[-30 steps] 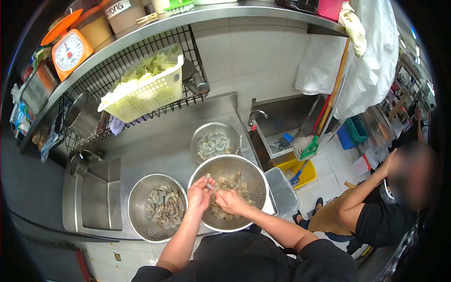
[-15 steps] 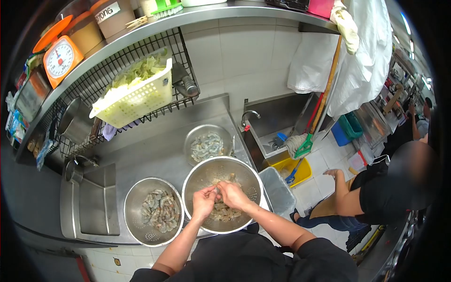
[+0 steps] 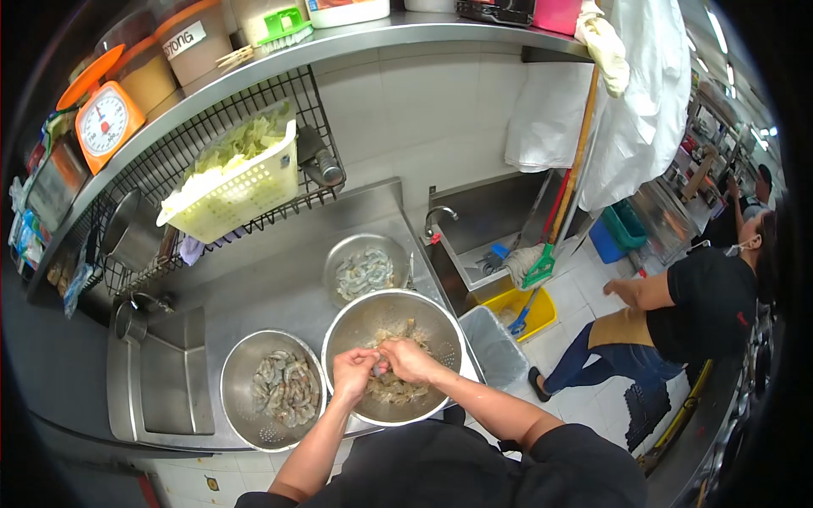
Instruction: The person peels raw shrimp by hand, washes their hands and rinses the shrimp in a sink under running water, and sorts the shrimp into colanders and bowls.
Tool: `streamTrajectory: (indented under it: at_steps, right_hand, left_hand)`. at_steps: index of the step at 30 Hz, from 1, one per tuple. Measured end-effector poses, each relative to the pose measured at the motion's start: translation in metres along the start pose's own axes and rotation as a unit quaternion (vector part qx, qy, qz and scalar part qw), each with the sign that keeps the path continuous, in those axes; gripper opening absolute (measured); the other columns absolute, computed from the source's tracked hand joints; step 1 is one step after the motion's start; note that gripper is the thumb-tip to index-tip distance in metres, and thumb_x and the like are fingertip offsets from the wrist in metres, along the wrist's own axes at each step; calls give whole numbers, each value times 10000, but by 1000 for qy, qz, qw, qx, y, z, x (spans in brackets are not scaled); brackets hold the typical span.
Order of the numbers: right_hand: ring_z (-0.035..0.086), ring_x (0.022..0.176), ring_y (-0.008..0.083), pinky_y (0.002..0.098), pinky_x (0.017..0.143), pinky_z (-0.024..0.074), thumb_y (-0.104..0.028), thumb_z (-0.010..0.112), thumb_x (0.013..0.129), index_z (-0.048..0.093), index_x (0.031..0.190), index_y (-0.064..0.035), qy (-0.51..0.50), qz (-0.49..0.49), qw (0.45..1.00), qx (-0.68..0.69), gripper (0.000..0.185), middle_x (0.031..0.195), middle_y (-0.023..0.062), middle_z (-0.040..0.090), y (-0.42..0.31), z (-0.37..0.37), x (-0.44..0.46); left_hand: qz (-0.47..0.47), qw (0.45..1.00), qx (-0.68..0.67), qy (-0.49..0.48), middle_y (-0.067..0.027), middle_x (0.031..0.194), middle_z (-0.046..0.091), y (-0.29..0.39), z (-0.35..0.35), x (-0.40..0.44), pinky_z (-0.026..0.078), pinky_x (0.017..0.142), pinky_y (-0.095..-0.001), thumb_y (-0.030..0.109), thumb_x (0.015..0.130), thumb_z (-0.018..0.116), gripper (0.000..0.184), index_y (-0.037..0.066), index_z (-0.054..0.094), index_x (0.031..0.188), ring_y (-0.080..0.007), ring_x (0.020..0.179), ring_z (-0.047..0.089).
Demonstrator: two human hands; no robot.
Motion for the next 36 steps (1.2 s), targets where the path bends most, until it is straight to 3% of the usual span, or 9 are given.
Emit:
streamTrajectory:
  at_steps: [2, 12, 15, 23, 26, 29, 32, 33, 36]
  right_hand:
    - [608, 811, 402, 451, 704, 481, -32, 538, 850, 581, 828, 26, -9, -93, 995, -42, 75, 829, 215, 606, 8, 3, 1]
    - [636, 759, 426, 474, 685, 512, -159, 577, 838, 617, 825, 44, -22, -30, 992, -122, 207, 815, 250, 643, -17, -7, 0]
    - [643, 740, 413, 474, 689, 515, -160, 581, 837, 617, 779, 34, -14, -12, 996, -82, 206, 750, 229, 650, -26, -20, 0]
    - [562, 542, 127, 351, 535, 464, -161, 639, 768, 686, 793, -23, 12, 97, 994, 50, 148, 613, 103, 628, 10, -25, -1]
    - [657, 644, 351, 427, 608, 505, -123, 595, 756, 643, 752, 24, 108, 56, 988, -98, 155, 658, 221, 624, 7, -35, -3]
    - [627, 855, 439, 503, 782, 495, -89, 544, 792, 645, 860, 7, -21, 79, 975, -206, 155, 829, 271, 632, 32, -31, -6]
    - [616, 927, 434, 514, 833, 477, -123, 540, 856, 616, 1122, -45, -113, 145, 957, -226, 288, 936, 272, 643, 17, -26, -8]
    - [628, 912, 421, 502, 829, 492, -11, 518, 771, 626, 1081, -35, -97, 149, 957, -231, 329, 916, 268, 648, 8, -23, -8]
    - [629, 886, 422, 506, 802, 495, -78, 545, 816, 643, 1051, -51, -94, 123, 963, -222, 257, 905, 262, 649, 9, -17, -5]
  left_hand:
    - [-10, 1000, -19, 3, -147, 802, 693, -1, -2, 2, 541, 595, -260, -34, 856, 615, 96, -81, 637, 937, -183, 643, 670]
    - [-134, 976, -167, -47, -109, 905, 678, -9, -15, 7, 509, 683, -276, -5, 837, 666, 166, -45, 645, 997, -164, 808, 639]
    - [-106, 983, -150, -27, -113, 912, 679, 1, -8, 1, 524, 701, -277, -25, 829, 670, 159, -65, 653, 981, -168, 783, 646]
    - [142, 964, 221, -37, -81, 783, 678, 31, -1, -2, 535, 662, -263, 16, 860, 658, 89, -35, 688, 927, -134, 699, 641]
    - [179, 961, 210, -12, -79, 820, 679, 44, -5, 25, 538, 673, -266, 23, 870, 644, 139, -38, 668, 993, -131, 711, 645]
    - [227, 965, 128, 15, -120, 955, 689, 75, -7, 66, 530, 789, -294, 75, 881, 645, 263, -43, 616, 1115, -185, 876, 659]
    - [222, 969, 103, 26, -113, 1083, 667, 111, -17, 71, 530, 788, -305, 168, 900, 650, 331, 6, 603, 1184, -161, 945, 630]
    - [220, 969, 104, 42, -113, 1083, 667, 114, -36, 70, 530, 788, -305, 168, 900, 650, 331, 6, 603, 1184, -161, 945, 630]
    - [238, 922, 302, 46, -99, 909, 704, 123, -101, 52, 520, 742, -290, 183, 918, 620, 220, 5, 662, 1039, -150, 822, 648]
Point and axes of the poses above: each hand's wrist, its own x-axis towards the middle knuckle, its own z-axis out of the palm, y = z × x, the point moved 1 cm from there along x, towards the middle knuckle
